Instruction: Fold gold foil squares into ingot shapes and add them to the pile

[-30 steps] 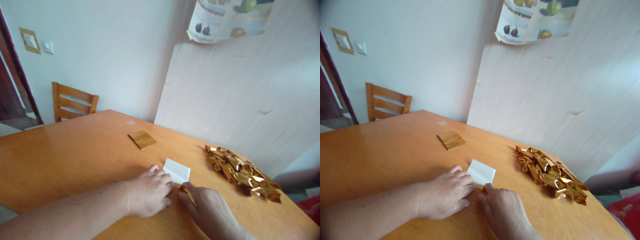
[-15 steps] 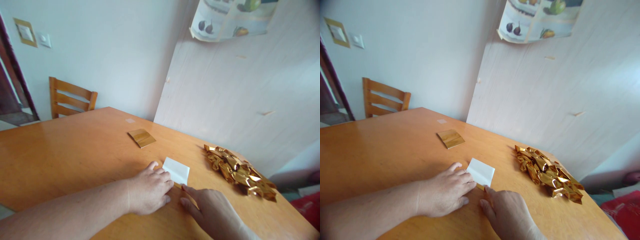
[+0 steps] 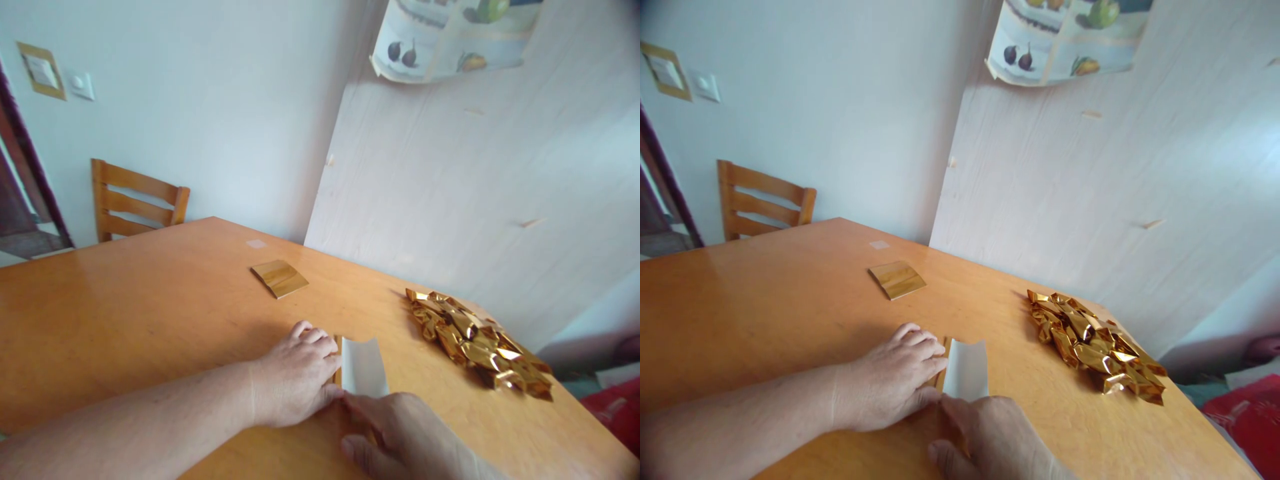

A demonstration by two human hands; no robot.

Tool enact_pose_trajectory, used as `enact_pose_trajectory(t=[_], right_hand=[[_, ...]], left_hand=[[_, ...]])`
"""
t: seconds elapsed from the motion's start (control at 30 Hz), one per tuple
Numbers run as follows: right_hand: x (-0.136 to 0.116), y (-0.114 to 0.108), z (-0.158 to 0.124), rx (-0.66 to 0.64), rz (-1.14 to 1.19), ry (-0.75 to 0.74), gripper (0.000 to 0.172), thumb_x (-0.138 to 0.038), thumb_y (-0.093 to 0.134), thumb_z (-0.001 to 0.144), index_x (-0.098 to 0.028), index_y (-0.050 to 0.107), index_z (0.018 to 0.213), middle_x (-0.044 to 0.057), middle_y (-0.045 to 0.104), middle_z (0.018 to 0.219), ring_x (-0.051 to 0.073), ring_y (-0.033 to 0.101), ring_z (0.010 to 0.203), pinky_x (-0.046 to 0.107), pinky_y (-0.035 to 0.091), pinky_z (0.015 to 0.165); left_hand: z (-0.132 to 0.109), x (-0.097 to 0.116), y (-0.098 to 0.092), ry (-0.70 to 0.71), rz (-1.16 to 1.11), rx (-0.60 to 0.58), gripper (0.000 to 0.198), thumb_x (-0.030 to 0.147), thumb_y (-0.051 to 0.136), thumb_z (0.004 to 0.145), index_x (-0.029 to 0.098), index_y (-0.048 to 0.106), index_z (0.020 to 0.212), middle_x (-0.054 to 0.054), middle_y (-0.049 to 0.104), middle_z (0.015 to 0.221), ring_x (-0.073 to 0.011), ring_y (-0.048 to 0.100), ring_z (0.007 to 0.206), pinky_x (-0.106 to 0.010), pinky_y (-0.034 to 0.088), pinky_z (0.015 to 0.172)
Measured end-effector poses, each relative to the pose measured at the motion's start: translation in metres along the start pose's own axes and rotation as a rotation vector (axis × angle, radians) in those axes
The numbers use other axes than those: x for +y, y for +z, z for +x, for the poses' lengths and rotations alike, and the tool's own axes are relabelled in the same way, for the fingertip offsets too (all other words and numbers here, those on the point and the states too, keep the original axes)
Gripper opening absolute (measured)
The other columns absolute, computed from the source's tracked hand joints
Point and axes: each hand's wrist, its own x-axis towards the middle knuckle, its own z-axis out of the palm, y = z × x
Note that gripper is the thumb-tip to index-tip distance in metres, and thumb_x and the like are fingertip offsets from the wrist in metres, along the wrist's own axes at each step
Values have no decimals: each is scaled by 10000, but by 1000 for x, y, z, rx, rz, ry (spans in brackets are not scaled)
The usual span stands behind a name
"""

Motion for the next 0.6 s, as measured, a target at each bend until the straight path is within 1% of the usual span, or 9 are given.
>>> enact_pose_trajectory(t=[0.07,0.13,0.17,0.23,0.3,0.37,0.43,0.5,0.6], right_hand=[[-2,0,-2,-35,83,-20,166,-387,603,882,-283,692,975,-34,732,767,132,612,612,230,329,519],[-2,-2,-3,-67,177,-39,149,-379,594,896,-275,690,941,-47,708,751,115,579,603,217,341,526],[-1,-4,-3,-59,225,-47,159,-380,575,914,-268,688,924,-51,691,733,109,561,598,213,342,526],[3,-8,-2,23,311,-45,233,-401,515,956,-251,688,911,-45,657,706,110,536,600,213,346,527],[11,-13,2,184,364,6,340,-439,441,992,-225,693,913,-22,644,709,125,544,628,222,371,544],[22,-17,8,352,344,71,382,-435,409,1003,-205,691,886,5,659,752,146,582,686,237,414,589],[31,-17,14,451,260,94,361,-394,421,999,-202,691,858,17,656,753,159,599,704,257,436,625],[38,-13,19,468,199,66,317,-343,445,986,-202,700,861,36,669,807,171,622,752,274,459,674],[40,-7,24,418,137,-8,261,-270,467,970,-205,713,912,55,670,892,181,632,836,285,470,729]], left_hand=[[1,0,-1,-8,-12,-9,305,470,507,972,214,663,1031,-80,655,1068,-263,560,1058,-443,358,999],[2,0,-1,-11,-19,-15,296,470,528,959,219,665,1034,-76,657,1057,-270,555,1069,-462,345,1018],[3,0,-2,-13,-22,-17,284,462,548,947,221,666,1039,-75,658,1059,-275,552,1080,-477,336,1033],[3,-1,-2,-13,-32,-24,253,435,586,922,227,667,1041,-70,660,1062,-282,547,1100,-505,316,1060],[3,-3,-3,-1,-43,-23,226,394,592,914,241,668,1062,-63,667,1064,-285,544,1123,-530,292,1087],[3,-6,-2,25,-50,-10,248,356,570,921,261,660,1133,-60,675,1086,-290,536,1162,-554,258,1115],[3,-9,-2,54,-55,-1,302,318,542,930,278,637,1213,-60,679,1130,-295,519,1211,-572,226,1136],[3,-12,0,70,-62,-14,357,274,531,921,294,616,1267,-54,680,1166,-303,491,1264,-586,210,1147],[4,-16,2,70,-64,-52,459,162,522,866,307,606,1294,-35,688,1175,-315,448,1324,-607,209,1145]])
